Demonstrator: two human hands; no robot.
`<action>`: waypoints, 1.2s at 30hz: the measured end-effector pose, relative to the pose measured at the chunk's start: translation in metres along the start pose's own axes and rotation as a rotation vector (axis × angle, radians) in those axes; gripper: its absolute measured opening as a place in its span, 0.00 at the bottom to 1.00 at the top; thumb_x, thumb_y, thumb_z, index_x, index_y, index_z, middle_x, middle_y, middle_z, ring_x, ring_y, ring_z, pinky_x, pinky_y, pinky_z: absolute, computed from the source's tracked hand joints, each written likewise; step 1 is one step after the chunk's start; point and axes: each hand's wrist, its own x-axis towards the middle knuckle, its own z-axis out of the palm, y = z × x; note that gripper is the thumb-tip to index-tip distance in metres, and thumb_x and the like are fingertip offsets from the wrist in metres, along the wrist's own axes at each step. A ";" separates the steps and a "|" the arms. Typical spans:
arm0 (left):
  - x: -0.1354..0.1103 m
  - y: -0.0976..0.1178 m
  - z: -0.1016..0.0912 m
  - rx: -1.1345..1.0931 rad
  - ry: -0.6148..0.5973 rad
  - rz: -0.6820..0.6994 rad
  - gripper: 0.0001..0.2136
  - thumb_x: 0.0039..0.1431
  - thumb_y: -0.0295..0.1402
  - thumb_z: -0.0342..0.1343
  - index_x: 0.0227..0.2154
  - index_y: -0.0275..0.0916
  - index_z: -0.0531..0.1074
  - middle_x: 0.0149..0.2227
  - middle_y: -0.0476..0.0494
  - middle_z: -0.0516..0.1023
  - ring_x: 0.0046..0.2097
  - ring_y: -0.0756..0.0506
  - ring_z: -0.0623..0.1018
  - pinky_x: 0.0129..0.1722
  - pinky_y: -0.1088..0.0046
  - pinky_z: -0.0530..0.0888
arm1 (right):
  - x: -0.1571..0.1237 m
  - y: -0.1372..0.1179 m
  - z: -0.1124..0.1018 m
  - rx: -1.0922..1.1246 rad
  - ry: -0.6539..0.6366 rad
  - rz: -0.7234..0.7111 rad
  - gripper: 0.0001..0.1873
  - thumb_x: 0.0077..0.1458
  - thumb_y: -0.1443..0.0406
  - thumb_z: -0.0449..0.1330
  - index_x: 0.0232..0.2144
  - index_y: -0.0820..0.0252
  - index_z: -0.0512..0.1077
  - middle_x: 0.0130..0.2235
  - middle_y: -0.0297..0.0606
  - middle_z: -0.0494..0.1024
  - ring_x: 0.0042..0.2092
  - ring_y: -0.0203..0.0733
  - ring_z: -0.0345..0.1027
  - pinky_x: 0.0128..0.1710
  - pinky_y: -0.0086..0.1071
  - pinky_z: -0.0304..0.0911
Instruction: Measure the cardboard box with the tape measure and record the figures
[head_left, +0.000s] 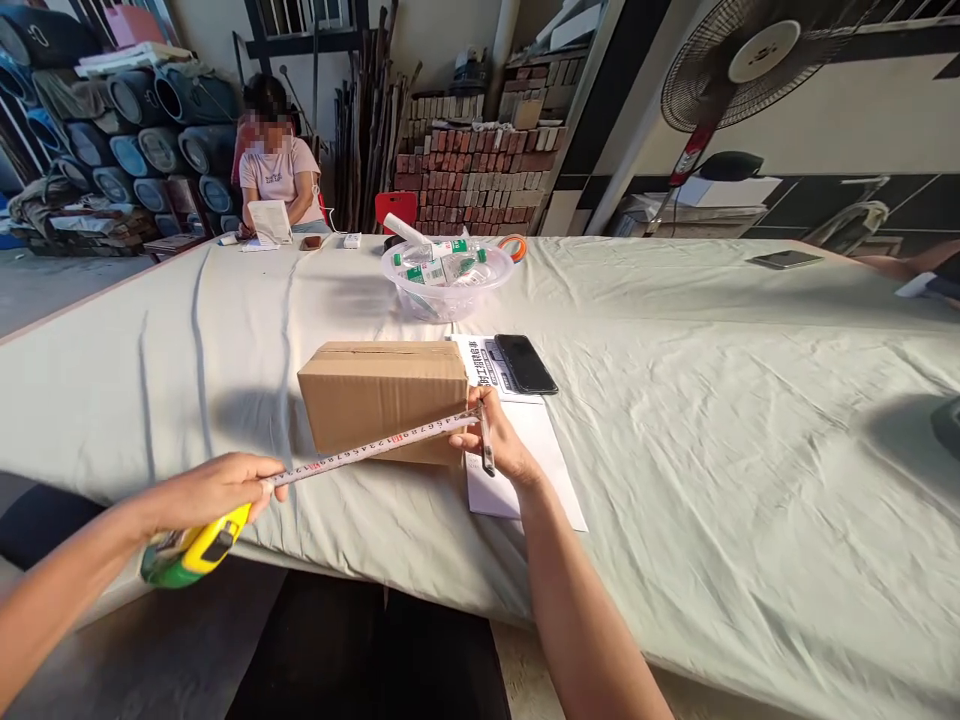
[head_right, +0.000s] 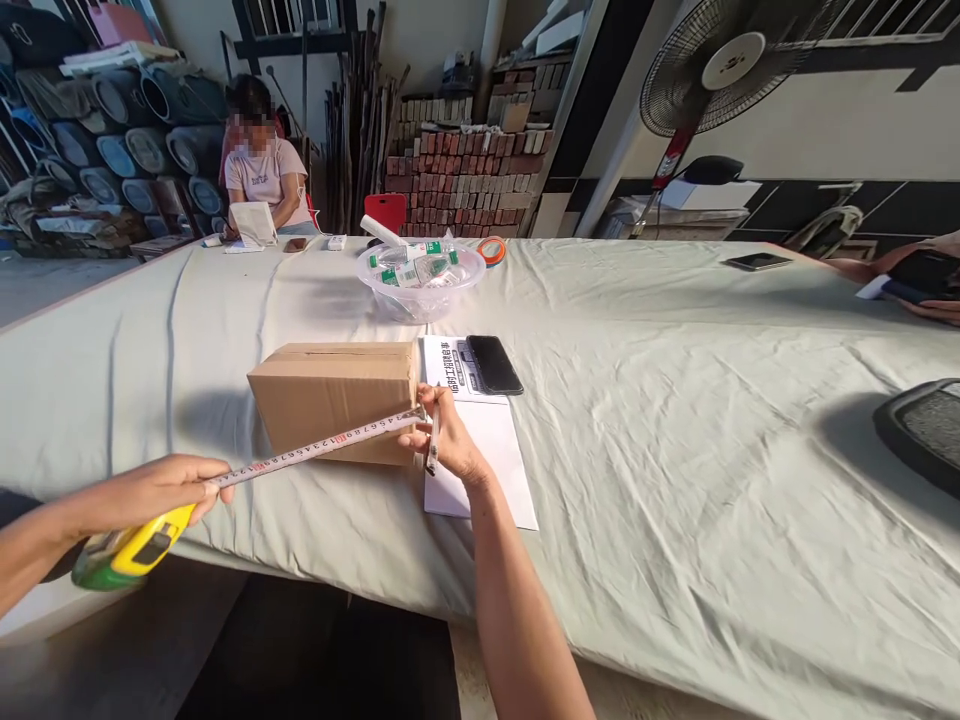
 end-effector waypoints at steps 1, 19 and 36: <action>0.003 0.003 -0.008 0.039 -0.006 -0.004 0.10 0.57 0.38 0.51 0.34 0.38 0.73 0.24 0.49 0.71 0.25 0.48 0.67 0.26 0.74 0.63 | 0.000 0.001 -0.001 0.001 -0.015 0.004 0.30 0.38 0.57 0.74 0.35 0.50 0.57 0.47 0.35 0.66 0.47 0.45 0.67 0.40 0.42 0.70; 0.059 0.043 -0.100 0.351 -0.142 0.022 0.09 0.47 0.32 0.53 0.31 0.38 0.74 0.25 0.46 0.73 0.27 0.46 0.72 0.26 0.75 0.66 | -0.004 -0.001 -0.006 -0.147 -0.037 0.107 0.30 0.42 0.51 0.70 0.39 0.49 0.56 0.50 0.39 0.67 0.53 0.51 0.64 0.46 0.42 0.69; 0.040 0.005 0.020 -0.334 -0.114 0.136 0.12 0.56 0.41 0.57 0.35 0.37 0.73 0.27 0.46 0.76 0.26 0.49 0.72 0.28 0.74 0.67 | 0.005 0.013 -0.001 0.033 0.149 -0.001 0.29 0.43 0.48 0.68 0.34 0.51 0.54 0.43 0.36 0.69 0.48 0.48 0.66 0.42 0.39 0.65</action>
